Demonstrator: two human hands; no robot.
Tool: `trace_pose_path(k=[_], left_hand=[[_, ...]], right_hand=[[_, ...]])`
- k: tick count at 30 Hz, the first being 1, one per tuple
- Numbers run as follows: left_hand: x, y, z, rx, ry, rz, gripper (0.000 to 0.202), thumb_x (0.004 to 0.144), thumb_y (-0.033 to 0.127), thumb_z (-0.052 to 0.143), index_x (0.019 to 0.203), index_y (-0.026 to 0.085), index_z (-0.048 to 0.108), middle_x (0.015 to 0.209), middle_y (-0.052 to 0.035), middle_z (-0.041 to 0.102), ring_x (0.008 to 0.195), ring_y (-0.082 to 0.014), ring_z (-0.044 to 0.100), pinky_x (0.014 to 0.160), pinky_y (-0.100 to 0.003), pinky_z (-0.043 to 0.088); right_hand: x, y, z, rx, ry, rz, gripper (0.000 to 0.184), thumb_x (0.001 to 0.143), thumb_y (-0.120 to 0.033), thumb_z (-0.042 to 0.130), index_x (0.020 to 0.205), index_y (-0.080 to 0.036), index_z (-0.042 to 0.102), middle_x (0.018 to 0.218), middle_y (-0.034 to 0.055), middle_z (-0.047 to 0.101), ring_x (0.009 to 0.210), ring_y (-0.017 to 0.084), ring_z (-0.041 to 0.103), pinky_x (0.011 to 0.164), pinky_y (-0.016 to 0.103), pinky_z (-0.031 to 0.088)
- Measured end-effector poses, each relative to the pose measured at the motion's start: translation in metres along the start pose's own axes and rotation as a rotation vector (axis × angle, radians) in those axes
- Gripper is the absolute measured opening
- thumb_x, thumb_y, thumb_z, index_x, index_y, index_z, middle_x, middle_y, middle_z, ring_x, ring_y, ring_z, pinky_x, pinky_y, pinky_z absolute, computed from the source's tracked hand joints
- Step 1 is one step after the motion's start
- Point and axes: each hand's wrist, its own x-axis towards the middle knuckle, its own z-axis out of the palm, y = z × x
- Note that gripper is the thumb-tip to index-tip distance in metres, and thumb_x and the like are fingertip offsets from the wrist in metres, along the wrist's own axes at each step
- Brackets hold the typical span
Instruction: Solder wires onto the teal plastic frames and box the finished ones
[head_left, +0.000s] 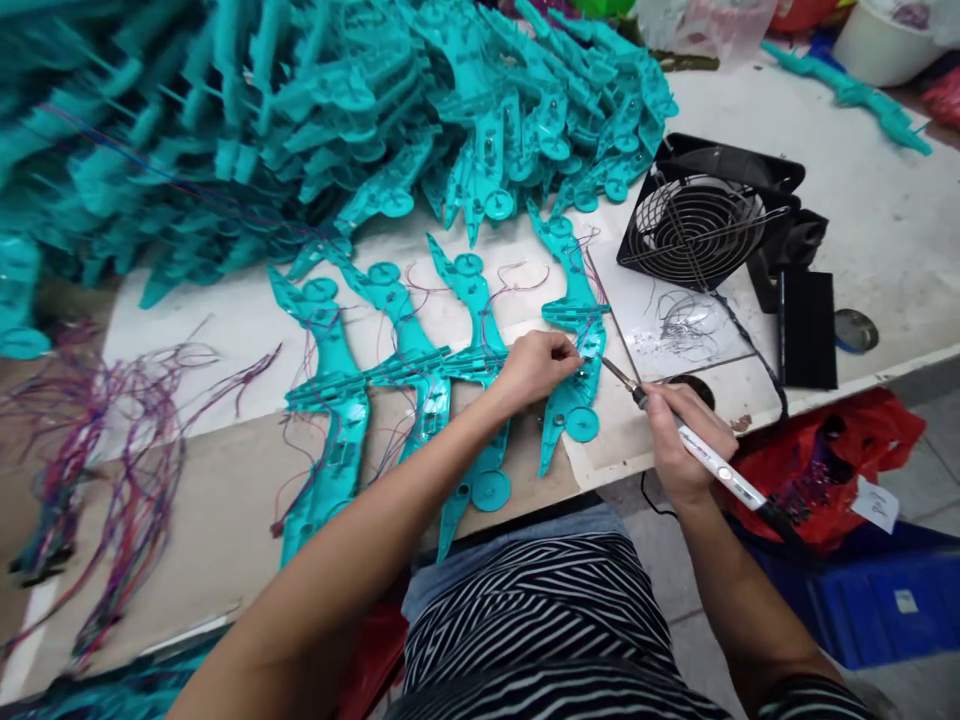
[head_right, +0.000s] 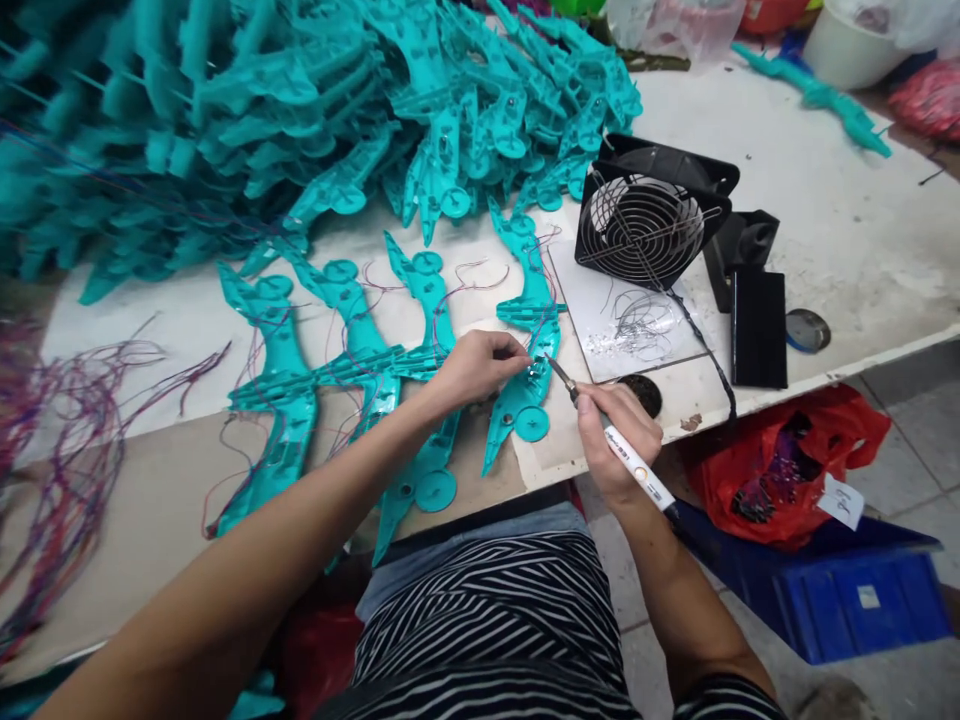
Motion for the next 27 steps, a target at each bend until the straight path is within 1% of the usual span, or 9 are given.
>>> trace_pose_path(k=[4, 6, 9, 15, 21, 24, 27], left_hand=[[-0.001, -0.004, -0.006, -0.089, -0.12, 0.011, 0.01, 0.073, 0.017, 0.061, 0.064, 0.015, 0.061, 0.053, 0.0049, 0.052, 0.054, -0.0093, 0.046, 0.056, -0.023, 0.035], [0.0, -0.005, -0.008, -0.104, -0.149, 0.008, 0.008, 0.071, 0.015, 0.06, 0.063, 0.015, 0.06, 0.053, 0.005, 0.053, 0.053, -0.0085, 0.045, 0.055, -0.022, 0.035], [0.001, -0.007, -0.008, -0.104, -0.155, 0.012, 0.007, 0.069, 0.013, 0.059, 0.062, 0.015, 0.06, 0.054, 0.0049, 0.053, 0.052, -0.0078, 0.045, 0.054, -0.022, 0.035], [0.002, -0.011, -0.007, -0.088, -0.15, 0.05, 0.007, 0.068, 0.015, 0.058, 0.061, 0.015, 0.06, 0.055, 0.004, 0.054, 0.053, -0.0077, 0.045, 0.053, -0.021, 0.034], [0.001, -0.011, -0.006, -0.097, -0.137, 0.046, 0.006, 0.067, 0.016, 0.057, 0.062, 0.015, 0.059, 0.055, 0.0043, 0.054, 0.053, -0.008, 0.045, 0.054, -0.021, 0.035], [0.002, -0.01, -0.006, -0.099, -0.139, 0.039, 0.006, 0.067, 0.015, 0.057, 0.061, 0.015, 0.058, 0.055, 0.0043, 0.053, 0.054, -0.0085, 0.045, 0.055, -0.022, 0.035], [0.002, -0.01, -0.006, -0.1, -0.141, 0.048, 0.006, 0.067, 0.015, 0.057, 0.061, 0.015, 0.058, 0.056, 0.0039, 0.054, 0.055, -0.0089, 0.045, 0.057, -0.023, 0.036]], right_hand=[[-0.009, -0.001, -0.003, 0.052, -0.049, -0.004, 0.023, 0.087, -0.005, 0.058, 0.1, -0.018, 0.072, 0.081, 0.0046, 0.07, 0.075, 0.017, 0.066, 0.068, 0.032, 0.055], [-0.011, -0.001, -0.003, 0.065, -0.065, -0.015, 0.024, 0.086, -0.004, 0.058, 0.1, -0.018, 0.072, 0.08, 0.0045, 0.07, 0.075, 0.017, 0.066, 0.067, 0.032, 0.054], [-0.011, -0.002, -0.002, 0.074, -0.079, -0.018, 0.024, 0.086, -0.004, 0.058, 0.1, -0.018, 0.072, 0.08, 0.005, 0.07, 0.075, 0.017, 0.066, 0.067, 0.032, 0.054], [-0.011, -0.001, 0.002, 0.079, -0.108, -0.028, 0.022, 0.087, -0.008, 0.058, 0.099, -0.018, 0.073, 0.078, 0.006, 0.071, 0.073, 0.018, 0.066, 0.065, 0.034, 0.055], [-0.014, 0.002, 0.001, 0.016, -0.129, -0.099, 0.021, 0.087, -0.011, 0.058, 0.1, -0.018, 0.073, 0.077, 0.0063, 0.07, 0.072, 0.019, 0.066, 0.064, 0.036, 0.057], [-0.013, 0.002, 0.0, 0.001, -0.163, -0.141, 0.022, 0.086, -0.01, 0.058, 0.099, -0.018, 0.073, 0.075, 0.0059, 0.069, 0.071, 0.018, 0.065, 0.063, 0.035, 0.057], [-0.012, 0.001, -0.001, -0.015, -0.153, -0.17, 0.024, 0.085, -0.008, 0.058, 0.101, -0.019, 0.073, 0.075, 0.0058, 0.068, 0.072, 0.019, 0.065, 0.064, 0.035, 0.057]])
